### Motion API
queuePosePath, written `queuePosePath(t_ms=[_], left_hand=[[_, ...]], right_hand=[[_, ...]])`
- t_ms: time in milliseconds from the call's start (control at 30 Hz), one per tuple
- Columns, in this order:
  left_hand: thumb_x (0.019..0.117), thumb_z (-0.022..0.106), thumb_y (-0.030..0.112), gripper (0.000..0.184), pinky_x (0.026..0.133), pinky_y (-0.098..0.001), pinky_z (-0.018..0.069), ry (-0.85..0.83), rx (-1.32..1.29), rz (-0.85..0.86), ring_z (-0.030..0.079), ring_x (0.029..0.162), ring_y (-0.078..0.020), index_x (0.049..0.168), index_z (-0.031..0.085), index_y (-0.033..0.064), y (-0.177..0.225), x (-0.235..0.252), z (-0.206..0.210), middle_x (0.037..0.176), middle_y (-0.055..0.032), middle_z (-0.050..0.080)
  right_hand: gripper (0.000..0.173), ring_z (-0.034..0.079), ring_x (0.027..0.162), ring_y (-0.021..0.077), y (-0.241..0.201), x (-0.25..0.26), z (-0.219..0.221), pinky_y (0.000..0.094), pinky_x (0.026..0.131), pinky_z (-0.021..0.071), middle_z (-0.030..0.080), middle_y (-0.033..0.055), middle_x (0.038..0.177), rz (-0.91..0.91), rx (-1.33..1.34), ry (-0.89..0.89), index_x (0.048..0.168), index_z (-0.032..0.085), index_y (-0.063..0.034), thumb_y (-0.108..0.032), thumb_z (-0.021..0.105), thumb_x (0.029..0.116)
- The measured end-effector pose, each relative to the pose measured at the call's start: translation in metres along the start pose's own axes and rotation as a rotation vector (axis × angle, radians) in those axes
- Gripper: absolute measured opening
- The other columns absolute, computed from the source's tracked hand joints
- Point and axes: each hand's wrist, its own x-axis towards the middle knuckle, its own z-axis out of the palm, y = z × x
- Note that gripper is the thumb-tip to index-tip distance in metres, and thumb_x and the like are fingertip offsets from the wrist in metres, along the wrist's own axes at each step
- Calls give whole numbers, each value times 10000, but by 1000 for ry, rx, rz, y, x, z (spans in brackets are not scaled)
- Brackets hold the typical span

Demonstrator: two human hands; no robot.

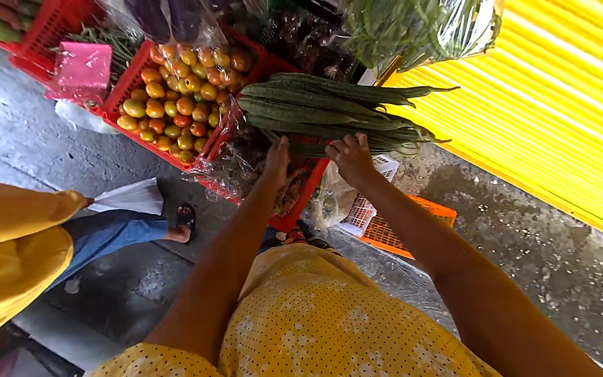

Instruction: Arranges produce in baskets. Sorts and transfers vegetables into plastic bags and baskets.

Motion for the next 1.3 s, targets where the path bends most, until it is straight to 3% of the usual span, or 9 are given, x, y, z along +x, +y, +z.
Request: queuePosePath(t_ms=[200,333,400,467,600,767,1000,1133,1300], left_hand=[[1058,418,561,699,1139,-533,428,-40,17,80,489,1392,-311,1517,420,33,-12,4,28,1519,-203,480],[954,431,759,779,1012,-673,471,-65,-4,11,518,1351,-387,1583,334,308,-22,-23,3,1545,-150,469],[1059,393,578,640,1058,-587,481,-102,45,71,527,1348,-350,1591,333,226,-20,-34,-10,1542,-167,467],[1098,446,317,469,1012,-485,529,-103,144,164,620,1216,-306,1460,480,21,-24,-44,-21,1380,-223,587],[1048,560,270,349,832,-410,546,-169,511,205,653,862,-201,1143,665,-50,-30,-102,-31,980,-158,686],[1055,533,211,350,952,-501,519,-341,807,302,671,1002,-334,1028,696,-98,-78,-148,-26,1039,-247,690],[978,579,23,241,1082,-453,473,-555,1018,432,611,1222,-336,1188,672,-51,-104,-159,-36,1251,-233,652],[1044,545,150,285,1050,-458,495,-599,1121,238,650,1165,-295,1235,650,-33,-75,-159,-30,1236,-202,672],[1034,594,272,316,873,-573,554,-614,1281,400,691,957,-353,1059,678,-32,-103,-139,-38,1031,-201,691]], right_hand=[[342,597,1181,430,12,-16,16,690,1065,350,662,185,1248,44,-47,140,1213,693,-73,83,597,924],[377,527,1274,477,2,-21,19,722,1126,286,612,227,1339,98,37,120,1237,686,-44,48,697,872],[308,517,1319,469,-5,-26,23,738,1134,264,607,220,1375,115,76,186,1252,688,-58,-33,643,948],[262,532,1326,454,-14,-38,27,751,1132,258,628,203,1363,142,148,274,1229,709,-71,-103,552,1022],[237,576,1260,483,-48,-65,39,766,1105,275,666,243,1277,131,344,369,1090,748,10,-66,542,999],[207,616,1209,465,-88,-87,84,738,1086,339,691,237,1218,110,528,328,1019,767,12,-14,568,970],[219,638,1163,466,-100,-134,109,708,1046,405,698,246,1196,105,592,207,1094,757,-14,-10,575,973],[255,625,1191,445,-75,-178,108,653,1047,434,694,244,1205,348,612,28,1141,735,9,-63,526,1013],[242,634,1186,432,-51,-278,147,633,1023,493,670,249,1235,762,695,-147,1186,705,14,-64,578,994]])
